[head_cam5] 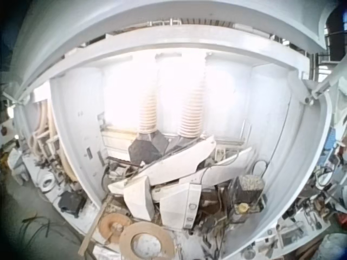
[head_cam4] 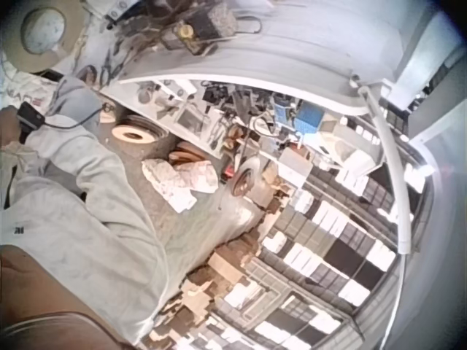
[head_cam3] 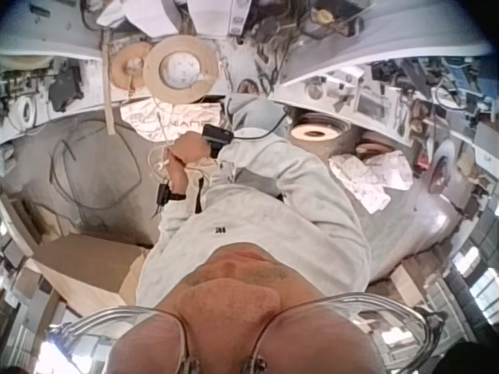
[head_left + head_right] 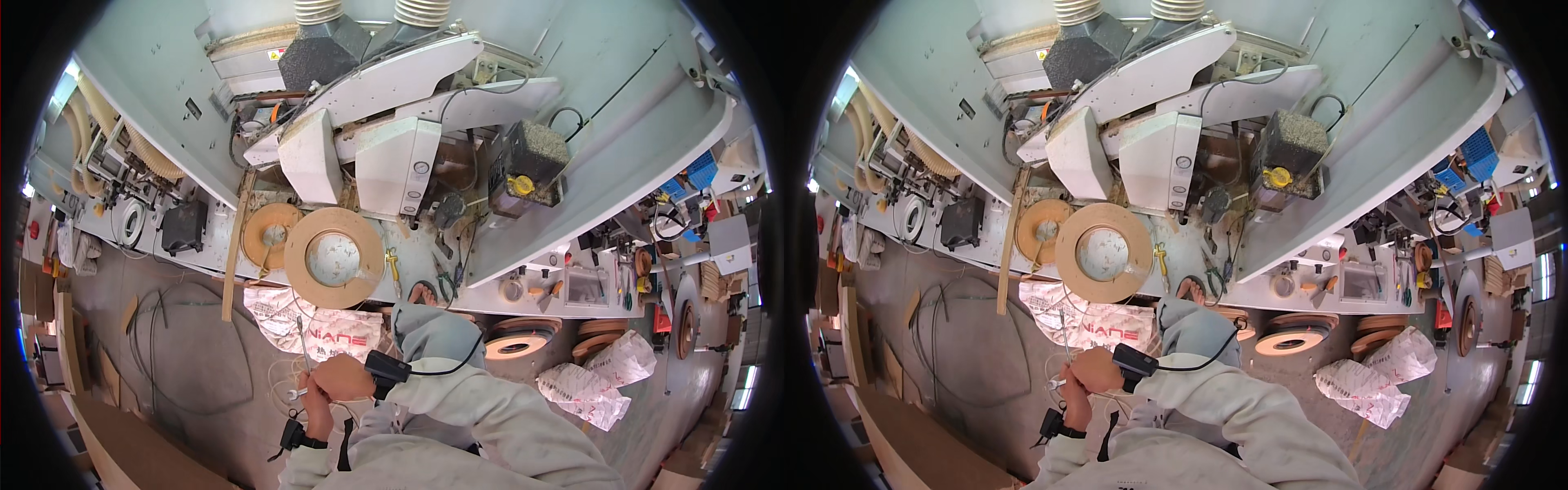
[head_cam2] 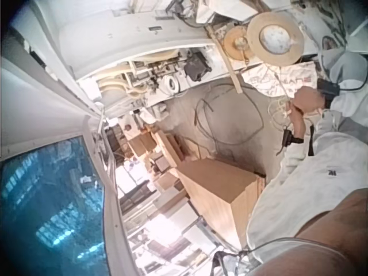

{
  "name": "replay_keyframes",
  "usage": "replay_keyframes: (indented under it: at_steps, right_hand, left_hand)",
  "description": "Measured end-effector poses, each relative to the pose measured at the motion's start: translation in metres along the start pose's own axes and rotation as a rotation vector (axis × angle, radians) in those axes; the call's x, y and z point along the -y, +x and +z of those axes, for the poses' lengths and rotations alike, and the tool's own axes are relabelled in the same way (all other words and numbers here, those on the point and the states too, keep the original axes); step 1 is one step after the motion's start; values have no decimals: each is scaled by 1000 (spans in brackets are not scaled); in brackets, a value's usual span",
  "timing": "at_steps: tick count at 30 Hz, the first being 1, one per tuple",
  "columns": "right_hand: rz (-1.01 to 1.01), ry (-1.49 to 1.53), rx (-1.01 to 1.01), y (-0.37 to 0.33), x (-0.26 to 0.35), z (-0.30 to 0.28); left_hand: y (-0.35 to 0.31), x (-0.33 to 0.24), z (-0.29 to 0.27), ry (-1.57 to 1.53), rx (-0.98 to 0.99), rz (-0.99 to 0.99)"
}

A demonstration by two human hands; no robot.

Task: Using a wrench and hands to adjust or repair components of an industrial edge-banding machine.

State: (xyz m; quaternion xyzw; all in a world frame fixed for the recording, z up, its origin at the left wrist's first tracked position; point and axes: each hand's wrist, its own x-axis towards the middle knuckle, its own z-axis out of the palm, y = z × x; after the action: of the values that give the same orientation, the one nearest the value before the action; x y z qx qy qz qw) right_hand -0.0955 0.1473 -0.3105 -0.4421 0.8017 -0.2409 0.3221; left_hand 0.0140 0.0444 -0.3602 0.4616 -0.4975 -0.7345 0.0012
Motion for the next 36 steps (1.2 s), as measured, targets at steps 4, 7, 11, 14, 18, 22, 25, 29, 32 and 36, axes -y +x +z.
replay_keyframes:
  at_steps: [4, 7, 11, 14, 18, 22, 25, 29, 32, 36]
  right_hand:
    - [26, -28, -40, -2, 6, -2]
    - [33, -55, -25, -3, 8, -4]
    - [-2, -19, -97, 4, -4, 16]
    - [3, -10, -80, 6, -5, 16]
    - [-35, -34, -68, 2, -3, 6]
    - [-52, -36, -27, 2, -2, -1]
    - [-43, -6, -69, 2, 1, 3]
    - [27, -8, -35, 7, -1, 8]
    - [-7, 25, 64, 5, 0, 0]
    - [-11, 17, 72, 8, -3, 7]
  left_hand:
    - [0, 1, -5, 18, 56, 33]
    - [-1, -1, -3, 15, 63, 34]
    - [-5, -7, 0, 38, 76, 31]
    - [1, 0, -2, 21, 21, 21]
    - [3, 2, -3, 26, 9, 19]
    - [4, 2, -4, 27, 8, 16]
    - [3, 1, -4, 16, 0, 19]
    - [-4, -10, 4, 19, 44, 12]
    - [1, -4, -3, -2, 48, 26]
    - [0, -3, -3, -3, 28, 13]
